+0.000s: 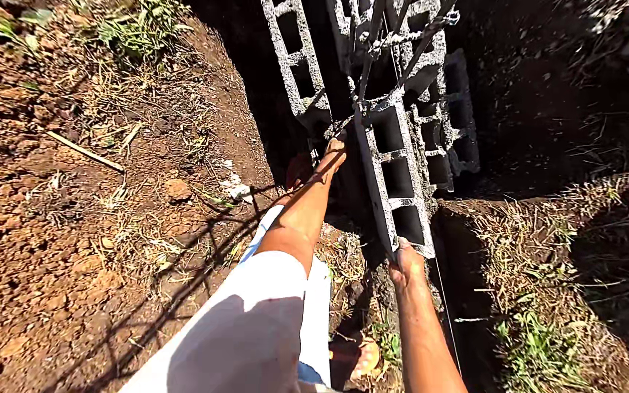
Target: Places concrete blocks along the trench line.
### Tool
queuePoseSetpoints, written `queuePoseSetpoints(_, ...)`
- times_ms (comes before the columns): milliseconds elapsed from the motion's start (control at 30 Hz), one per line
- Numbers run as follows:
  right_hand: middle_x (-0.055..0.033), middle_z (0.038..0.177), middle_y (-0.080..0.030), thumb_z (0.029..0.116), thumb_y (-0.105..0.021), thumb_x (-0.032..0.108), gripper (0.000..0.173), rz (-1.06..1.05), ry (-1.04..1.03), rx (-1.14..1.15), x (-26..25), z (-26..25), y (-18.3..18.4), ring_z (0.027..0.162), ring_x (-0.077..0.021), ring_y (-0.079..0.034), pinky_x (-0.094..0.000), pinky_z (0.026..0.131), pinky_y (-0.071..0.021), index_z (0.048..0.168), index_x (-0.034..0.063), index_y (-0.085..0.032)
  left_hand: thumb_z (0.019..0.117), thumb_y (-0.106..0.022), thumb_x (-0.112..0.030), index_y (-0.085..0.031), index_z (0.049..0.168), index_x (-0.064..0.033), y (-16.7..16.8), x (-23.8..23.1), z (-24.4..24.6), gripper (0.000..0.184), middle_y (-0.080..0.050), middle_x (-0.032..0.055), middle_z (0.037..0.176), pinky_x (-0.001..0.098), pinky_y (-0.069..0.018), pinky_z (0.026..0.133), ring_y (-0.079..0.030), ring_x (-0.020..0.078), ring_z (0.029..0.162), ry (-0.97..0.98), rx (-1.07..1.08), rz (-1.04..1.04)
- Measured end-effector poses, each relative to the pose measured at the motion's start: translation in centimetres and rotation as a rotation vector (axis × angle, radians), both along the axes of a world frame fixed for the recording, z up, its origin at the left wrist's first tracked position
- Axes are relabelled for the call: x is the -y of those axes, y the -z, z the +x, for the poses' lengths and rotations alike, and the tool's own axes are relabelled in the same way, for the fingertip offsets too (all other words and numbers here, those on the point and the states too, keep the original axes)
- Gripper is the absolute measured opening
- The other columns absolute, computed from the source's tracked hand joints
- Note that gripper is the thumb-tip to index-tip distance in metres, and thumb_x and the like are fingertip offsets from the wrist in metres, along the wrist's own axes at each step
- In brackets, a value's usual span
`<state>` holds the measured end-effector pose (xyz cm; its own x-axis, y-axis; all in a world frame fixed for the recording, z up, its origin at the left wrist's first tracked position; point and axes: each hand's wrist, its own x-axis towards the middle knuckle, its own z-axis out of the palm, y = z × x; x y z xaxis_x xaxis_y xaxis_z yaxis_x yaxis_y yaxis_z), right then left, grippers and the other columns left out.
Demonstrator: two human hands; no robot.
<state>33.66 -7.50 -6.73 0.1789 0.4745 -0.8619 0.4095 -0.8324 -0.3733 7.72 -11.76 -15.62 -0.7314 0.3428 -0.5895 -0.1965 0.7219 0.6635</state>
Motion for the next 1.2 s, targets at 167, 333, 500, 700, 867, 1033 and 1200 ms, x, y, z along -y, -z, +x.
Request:
queuePoseSetpoints(167, -0.016, 0.104, -0.063, 0.1025, -0.062, 0.018, 0.031, 0.014, 0.008, 0.002, 0.2, 0.3, 0.2, 0.091, -0.0213, -0.064, -0.0379, 0.079, -0.0568, 0.124, -0.0038, -0.055, 0.1148, -0.025, -0.029, -0.034, 0.156, 0.0061, 2.2, 0.6, 5.6, 0.055, -0.037, 0.0284, 0.16, 0.0476, -0.0316, 0.124, -0.036, 0.0367, 0.15, -0.052, 0.022, 0.113)
queuePoseSetpoints(333, -0.0194, 0.111, -0.062, 0.1041, -0.061, 0.021, 0.038, -0.005, -0.013, 0.019, -0.1, 0.5, 0.0, 0.096, -0.0241, -0.062, -0.0406, 0.084, -0.0542, 0.129, -0.0057, -0.053, 0.1132, -0.027, -0.031, -0.021, 0.164, -0.0066, 0.5, -0.8, 18.5, 0.057, -0.019, 0.0134, 0.171, 0.0461, -0.0182, 0.128, -0.019, 0.0264, 0.158, -0.445, 0.346, 0.282)
queuePoseSetpoints(500, -0.019, 0.111, -0.062, 0.1038, -0.06, 0.02, 0.037, -0.007, -0.012, -0.005, 0.1, 0.4, -0.1, 0.096, -0.0246, -0.063, -0.0416, 0.084, -0.0546, 0.129, -0.0054, -0.053, 0.1118, -0.026, -0.014, -0.037, 0.151, 0.0107, -3.3, 0.5, 20.3, 0.048, -0.04, 0.0319, 0.155, 0.0465, -0.0272, 0.124, -0.037, 0.0364, 0.149, -0.313, 0.375, 0.092)
queuePoseSetpoints(700, -0.021, 0.113, -0.063, 0.1032, -0.062, 0.017, 0.039, -0.004, 0.029, -0.026, -0.2, 0.4, 0.3, 0.098, -0.0268, -0.064, -0.0436, 0.085, -0.0565, 0.132, -0.0056, -0.051, 0.1139, -0.021, -0.036, -0.041, 0.153, 0.0005, 0.2, 0.9, 16.5, 0.057, -0.04, 0.0234, 0.159, 0.0577, -0.032, 0.118, -0.037, 0.0375, 0.148, -0.475, 0.364, 0.051)
queuePoseSetpoints(867, -0.0229, 0.118, -0.061, 0.1044, -0.061, 0.024, 0.046, -0.034, -0.026, 0.002, 0.0, 0.4, 0.3, 0.102, -0.0284, -0.062, -0.0454, 0.089, -0.0541, 0.136, -0.0071, -0.049, 0.1143, -0.025, -0.027, -0.044, 0.149, 0.0042, -4.2, -0.9, 20.5, 0.05, -0.041, 0.0272, 0.155, 0.0582, -0.0344, 0.115, -0.039, 0.0384, 0.144, -0.548, 0.603, 0.059)
queuePoseSetpoints(1033, -0.0248, 0.117, -0.063, 0.1033, -0.063, 0.028, 0.047, -0.053, -0.076, 0.008, -0.4, 0.9, 0.3, 0.105, -0.0315, -0.064, -0.0499, 0.091, -0.0542, 0.132, -0.0077, -0.053, 0.1136, -0.022, -0.044, -0.041, 0.153, 0.0005, -4.1, -0.4, 15.8, 0.062, -0.038, 0.0256, 0.159, 0.0636, -0.0323, 0.115, -0.036, 0.0403, 0.147, -0.56, 0.439, -0.032)
queuePoseSetpoints(1200, -0.0263, 0.119, -0.064, 0.1003, -0.068, 0.034, 0.051, -0.054, -0.019, -0.055, -0.3, 1.7, 1.1, 0.108, -0.0347, -0.064, -0.0529, 0.093, -0.0536, 0.13, -0.006, -0.056, 0.1134, -0.026, -0.035, -0.033, 0.155, -0.0048, -3.0, -1.4, 17.2, 0.052, -0.037, 0.0226, 0.157, 0.0609, -0.0404, 0.108, -0.041, 0.0355, 0.14, -0.692, 0.591, -0.009)
